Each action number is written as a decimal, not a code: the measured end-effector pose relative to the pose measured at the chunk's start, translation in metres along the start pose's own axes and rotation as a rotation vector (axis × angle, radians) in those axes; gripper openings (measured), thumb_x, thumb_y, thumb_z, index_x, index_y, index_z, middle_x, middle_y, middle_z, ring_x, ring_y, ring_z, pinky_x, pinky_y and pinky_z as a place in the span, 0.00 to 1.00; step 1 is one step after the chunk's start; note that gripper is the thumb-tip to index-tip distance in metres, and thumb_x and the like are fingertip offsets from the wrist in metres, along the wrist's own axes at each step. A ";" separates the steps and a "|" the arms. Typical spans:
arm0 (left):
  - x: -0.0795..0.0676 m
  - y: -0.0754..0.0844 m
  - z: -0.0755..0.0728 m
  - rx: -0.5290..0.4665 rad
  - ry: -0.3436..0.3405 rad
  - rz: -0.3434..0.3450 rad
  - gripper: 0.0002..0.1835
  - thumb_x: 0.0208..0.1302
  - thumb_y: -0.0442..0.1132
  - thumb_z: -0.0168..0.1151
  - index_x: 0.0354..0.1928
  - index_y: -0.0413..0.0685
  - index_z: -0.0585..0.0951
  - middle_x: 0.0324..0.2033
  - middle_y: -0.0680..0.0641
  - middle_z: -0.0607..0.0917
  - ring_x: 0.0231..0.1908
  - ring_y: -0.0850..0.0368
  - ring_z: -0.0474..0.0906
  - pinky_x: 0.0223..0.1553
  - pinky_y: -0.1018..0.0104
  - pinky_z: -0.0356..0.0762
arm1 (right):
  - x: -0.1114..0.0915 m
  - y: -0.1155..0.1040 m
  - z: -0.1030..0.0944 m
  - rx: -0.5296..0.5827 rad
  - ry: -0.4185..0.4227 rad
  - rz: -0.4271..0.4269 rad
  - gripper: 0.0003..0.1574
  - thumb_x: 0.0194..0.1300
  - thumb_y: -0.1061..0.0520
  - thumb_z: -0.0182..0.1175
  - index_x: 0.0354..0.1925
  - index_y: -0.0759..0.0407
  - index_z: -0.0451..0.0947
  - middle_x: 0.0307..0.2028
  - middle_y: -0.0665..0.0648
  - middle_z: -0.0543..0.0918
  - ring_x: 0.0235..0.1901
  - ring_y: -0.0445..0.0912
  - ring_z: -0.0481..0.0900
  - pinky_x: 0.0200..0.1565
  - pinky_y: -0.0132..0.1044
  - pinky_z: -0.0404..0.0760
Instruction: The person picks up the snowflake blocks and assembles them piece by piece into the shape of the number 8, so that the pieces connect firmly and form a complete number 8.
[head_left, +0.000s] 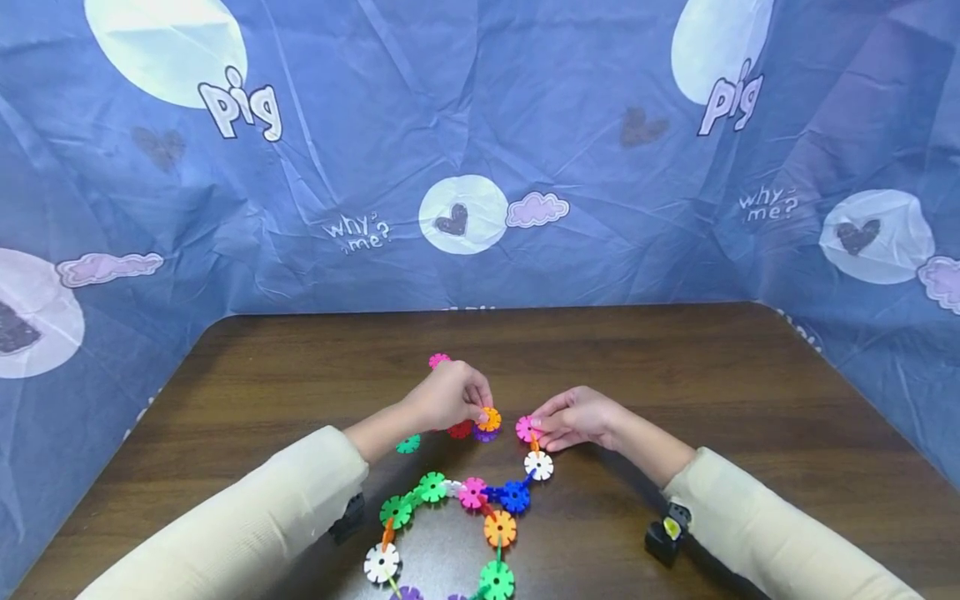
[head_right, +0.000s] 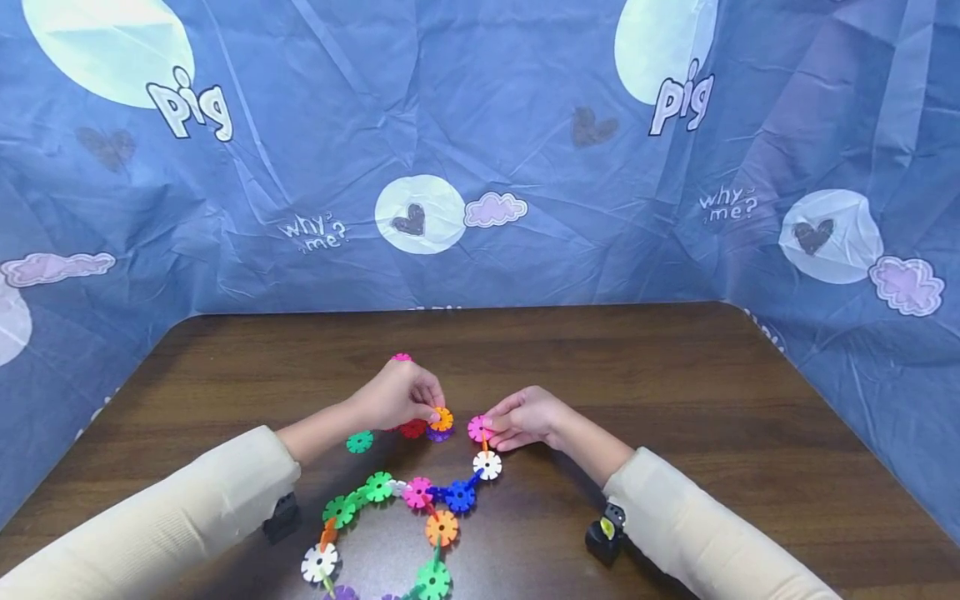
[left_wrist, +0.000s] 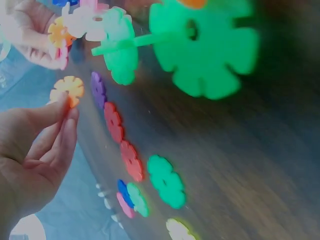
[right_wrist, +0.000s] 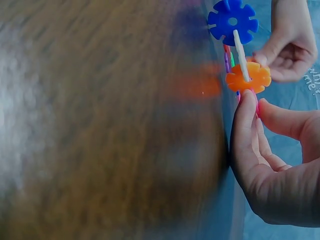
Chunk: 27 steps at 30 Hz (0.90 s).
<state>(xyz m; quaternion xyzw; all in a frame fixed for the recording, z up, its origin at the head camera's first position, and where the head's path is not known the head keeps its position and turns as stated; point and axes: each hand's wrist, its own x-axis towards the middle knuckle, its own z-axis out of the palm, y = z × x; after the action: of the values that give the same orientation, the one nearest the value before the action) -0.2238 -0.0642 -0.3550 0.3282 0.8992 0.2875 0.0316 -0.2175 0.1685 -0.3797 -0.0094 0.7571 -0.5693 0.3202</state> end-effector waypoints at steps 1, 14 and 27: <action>0.003 0.002 0.002 0.002 -0.003 0.013 0.06 0.50 0.31 0.73 0.24 0.42 0.83 0.23 0.47 0.87 0.25 0.64 0.80 0.30 0.79 0.79 | 0.000 0.000 0.000 0.002 0.000 0.001 0.20 0.67 0.62 0.58 0.53 0.76 0.74 0.25 0.51 0.84 0.25 0.39 0.83 0.35 0.33 0.86; 0.021 0.013 0.012 0.041 -0.007 0.064 0.04 0.50 0.29 0.72 0.25 0.41 0.84 0.24 0.46 0.88 0.27 0.60 0.84 0.33 0.77 0.81 | 0.002 0.000 0.000 0.012 0.025 0.019 0.21 0.66 0.62 0.59 0.53 0.76 0.75 0.25 0.51 0.84 0.24 0.38 0.82 0.35 0.33 0.86; 0.022 0.016 0.018 0.044 0.033 0.056 0.03 0.49 0.30 0.73 0.28 0.41 0.88 0.26 0.46 0.89 0.27 0.59 0.84 0.31 0.78 0.81 | -0.002 -0.003 0.006 0.059 0.079 0.011 0.19 0.66 0.67 0.56 0.51 0.81 0.73 0.20 0.51 0.83 0.22 0.39 0.82 0.33 0.33 0.86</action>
<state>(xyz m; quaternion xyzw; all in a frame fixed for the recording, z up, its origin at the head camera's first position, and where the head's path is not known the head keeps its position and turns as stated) -0.2278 -0.0321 -0.3586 0.3491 0.8963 0.2736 0.0014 -0.2141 0.1627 -0.3773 0.0268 0.7521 -0.5895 0.2934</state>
